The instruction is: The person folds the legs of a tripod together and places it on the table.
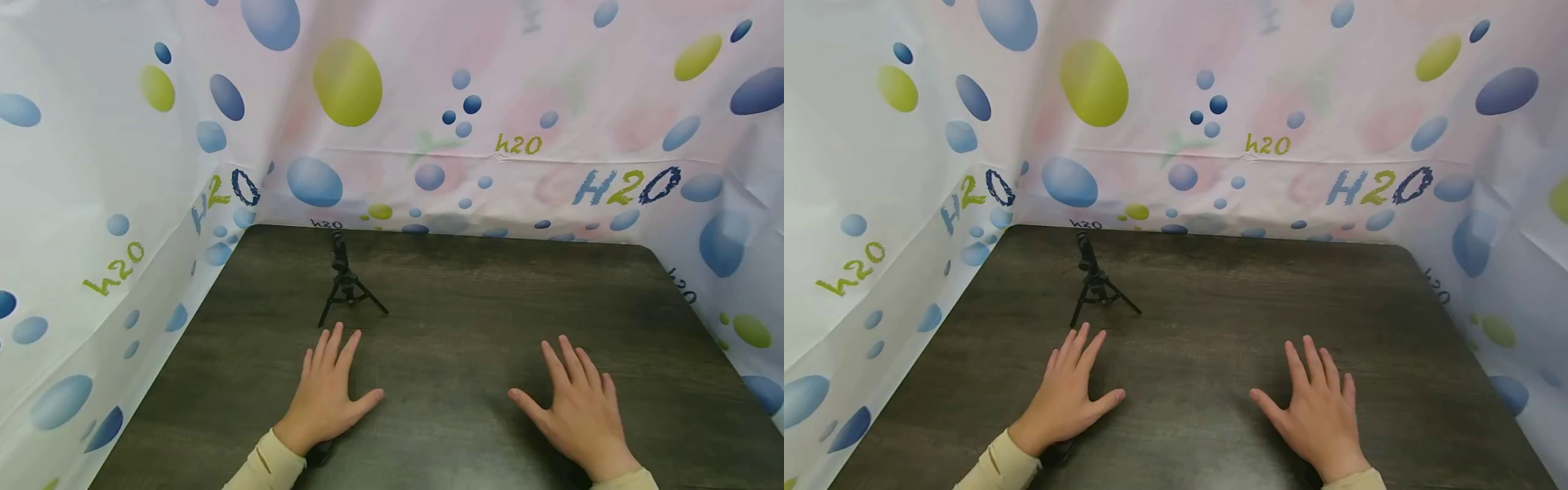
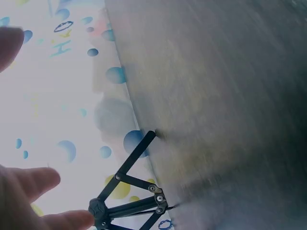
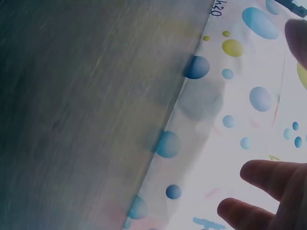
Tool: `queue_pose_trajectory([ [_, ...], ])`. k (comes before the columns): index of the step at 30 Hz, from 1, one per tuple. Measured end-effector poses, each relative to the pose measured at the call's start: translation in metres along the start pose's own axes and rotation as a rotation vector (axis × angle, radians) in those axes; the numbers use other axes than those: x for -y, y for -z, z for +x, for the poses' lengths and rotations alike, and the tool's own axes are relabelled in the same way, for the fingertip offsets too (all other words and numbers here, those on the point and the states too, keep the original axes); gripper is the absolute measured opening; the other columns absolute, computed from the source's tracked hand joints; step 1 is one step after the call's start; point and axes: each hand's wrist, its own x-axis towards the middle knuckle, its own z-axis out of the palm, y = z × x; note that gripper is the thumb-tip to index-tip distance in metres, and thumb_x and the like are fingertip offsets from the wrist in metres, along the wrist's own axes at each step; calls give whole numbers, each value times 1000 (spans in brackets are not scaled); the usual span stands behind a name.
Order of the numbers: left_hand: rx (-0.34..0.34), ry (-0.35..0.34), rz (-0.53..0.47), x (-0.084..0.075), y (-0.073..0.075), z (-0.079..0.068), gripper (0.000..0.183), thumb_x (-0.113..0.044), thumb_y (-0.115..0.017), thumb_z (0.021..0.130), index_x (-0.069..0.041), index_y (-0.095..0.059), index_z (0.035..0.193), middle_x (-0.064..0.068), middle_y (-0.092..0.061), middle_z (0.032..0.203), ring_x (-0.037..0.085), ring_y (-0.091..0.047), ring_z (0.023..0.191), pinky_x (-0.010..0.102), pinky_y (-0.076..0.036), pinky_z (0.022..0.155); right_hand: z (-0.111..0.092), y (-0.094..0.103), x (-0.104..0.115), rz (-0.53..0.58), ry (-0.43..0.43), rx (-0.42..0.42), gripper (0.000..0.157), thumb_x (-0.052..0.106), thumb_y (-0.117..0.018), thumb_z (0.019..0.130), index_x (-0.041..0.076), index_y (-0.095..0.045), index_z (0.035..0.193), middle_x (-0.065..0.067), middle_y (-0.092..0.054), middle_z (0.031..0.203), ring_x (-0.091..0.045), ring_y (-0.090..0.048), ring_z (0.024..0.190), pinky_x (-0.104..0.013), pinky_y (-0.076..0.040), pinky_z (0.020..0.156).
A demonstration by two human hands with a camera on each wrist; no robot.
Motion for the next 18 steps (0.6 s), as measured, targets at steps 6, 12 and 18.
queue_pose_trajectory([
  [6,-44,14,-131,4,3,-1,83,-54,-61,77,-17,-25,142,10,-14,146,34,-16,131,61,-21,94,7,-12,5,190,22,2,82,56,-59,77,1,-37,134,-22,-32,135,-45,-37,112,-61,-33,78],
  [12,-62,37,-255,11,3,-1,75,-52,-57,80,-21,-25,141,5,-18,145,27,-22,129,55,-30,93,12,-24,12,322,25,3,67,43,-59,83,0,-40,130,-21,-40,127,-39,-42,111,-56,-37,79],
  [18,-92,61,-308,16,6,1,73,-49,-57,82,-15,-28,140,7,-24,143,26,-26,127,53,-32,93,19,-32,20,362,37,0,60,37,-61,84,-1,-43,127,-19,-47,118,-33,-48,100,-52,-40,76],
])
